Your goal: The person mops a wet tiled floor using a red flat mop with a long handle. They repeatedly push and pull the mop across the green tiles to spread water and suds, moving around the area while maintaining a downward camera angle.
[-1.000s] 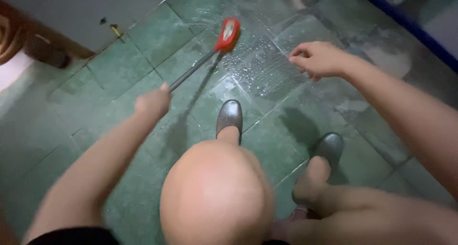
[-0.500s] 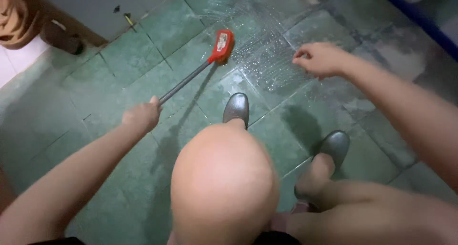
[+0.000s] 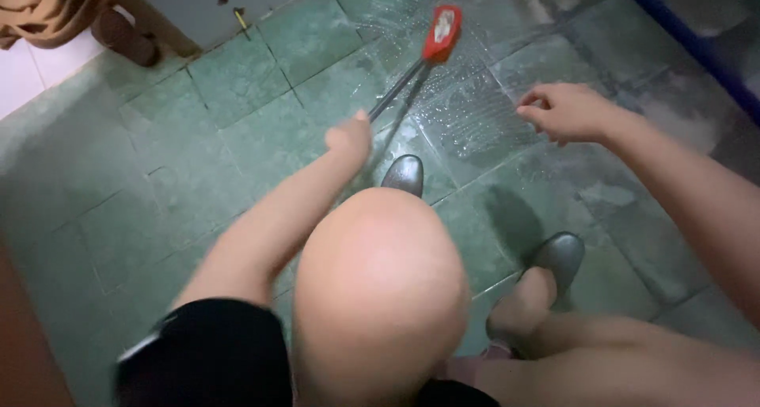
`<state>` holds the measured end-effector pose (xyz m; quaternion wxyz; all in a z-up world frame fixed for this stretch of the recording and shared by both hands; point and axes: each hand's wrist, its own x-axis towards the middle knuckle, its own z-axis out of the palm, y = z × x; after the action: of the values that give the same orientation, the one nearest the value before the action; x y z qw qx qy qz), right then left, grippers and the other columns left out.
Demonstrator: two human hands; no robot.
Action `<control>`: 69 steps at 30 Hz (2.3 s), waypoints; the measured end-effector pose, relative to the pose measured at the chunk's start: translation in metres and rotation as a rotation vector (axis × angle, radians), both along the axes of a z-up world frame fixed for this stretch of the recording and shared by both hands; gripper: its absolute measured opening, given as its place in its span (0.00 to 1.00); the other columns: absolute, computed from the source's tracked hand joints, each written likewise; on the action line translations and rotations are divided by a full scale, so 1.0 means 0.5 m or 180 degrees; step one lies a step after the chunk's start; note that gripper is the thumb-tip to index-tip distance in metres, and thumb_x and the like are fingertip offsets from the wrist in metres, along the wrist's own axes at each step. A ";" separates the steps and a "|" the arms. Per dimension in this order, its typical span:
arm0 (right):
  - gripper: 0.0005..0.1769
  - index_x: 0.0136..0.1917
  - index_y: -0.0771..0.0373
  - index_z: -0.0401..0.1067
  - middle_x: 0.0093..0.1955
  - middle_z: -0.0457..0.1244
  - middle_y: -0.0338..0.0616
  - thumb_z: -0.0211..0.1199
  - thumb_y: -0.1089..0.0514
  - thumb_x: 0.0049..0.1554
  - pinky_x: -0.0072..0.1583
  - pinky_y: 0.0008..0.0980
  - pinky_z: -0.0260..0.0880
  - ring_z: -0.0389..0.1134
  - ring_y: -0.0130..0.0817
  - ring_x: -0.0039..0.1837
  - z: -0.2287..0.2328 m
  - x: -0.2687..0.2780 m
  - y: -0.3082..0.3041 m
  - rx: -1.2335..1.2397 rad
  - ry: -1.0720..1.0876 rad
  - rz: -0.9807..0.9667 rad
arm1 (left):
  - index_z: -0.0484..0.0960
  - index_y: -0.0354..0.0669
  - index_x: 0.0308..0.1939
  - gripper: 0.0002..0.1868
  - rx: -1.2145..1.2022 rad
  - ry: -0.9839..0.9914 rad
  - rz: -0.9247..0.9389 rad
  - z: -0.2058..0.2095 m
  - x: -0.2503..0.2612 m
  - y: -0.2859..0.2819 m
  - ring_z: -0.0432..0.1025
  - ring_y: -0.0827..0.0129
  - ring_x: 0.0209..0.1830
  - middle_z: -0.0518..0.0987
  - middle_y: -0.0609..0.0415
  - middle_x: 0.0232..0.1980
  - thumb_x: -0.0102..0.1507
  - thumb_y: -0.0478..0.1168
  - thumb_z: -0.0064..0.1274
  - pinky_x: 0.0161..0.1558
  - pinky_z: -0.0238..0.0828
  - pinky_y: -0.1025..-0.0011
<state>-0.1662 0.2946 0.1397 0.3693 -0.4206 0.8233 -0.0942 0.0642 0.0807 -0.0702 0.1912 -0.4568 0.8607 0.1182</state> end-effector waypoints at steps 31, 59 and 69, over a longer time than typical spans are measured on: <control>0.19 0.56 0.67 0.69 0.37 0.66 0.57 0.52 0.53 0.57 0.32 0.40 0.72 0.66 0.45 0.33 -0.118 -0.075 -0.051 -0.0105 0.0001 -0.0144 | 0.66 0.44 0.42 0.11 0.0381 -0.0652 -0.0337 0.286 0.263 0.085 0.77 0.55 0.36 0.79 0.47 0.31 0.66 0.38 0.25 0.37 0.72 0.57; 0.18 0.54 0.63 0.70 0.35 0.66 0.56 0.51 0.51 0.55 0.34 0.42 0.70 0.67 0.46 0.30 -0.097 -0.071 -0.016 0.0021 0.0137 -0.0049 | 0.70 0.42 0.47 0.10 -0.0996 -0.1010 -0.1458 0.288 0.163 0.022 0.76 0.65 0.27 0.78 0.56 0.26 0.63 0.36 0.36 0.27 0.71 0.60; 0.24 0.55 0.68 0.67 0.36 0.63 0.55 0.48 0.47 0.57 0.35 0.36 0.70 0.64 0.41 0.34 -0.019 0.035 -0.019 -0.0323 -0.1431 -0.0586 | 0.80 0.42 0.41 0.12 -0.1743 -0.1199 -0.2213 0.504 -0.168 0.107 0.74 0.52 0.38 0.72 0.46 0.41 0.54 0.39 0.55 0.34 0.71 0.49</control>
<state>-0.1486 0.2849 0.1301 0.5115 -0.3303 0.7495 -0.2600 -0.0196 0.1342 0.1816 0.2447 -0.1889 0.9123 -0.2686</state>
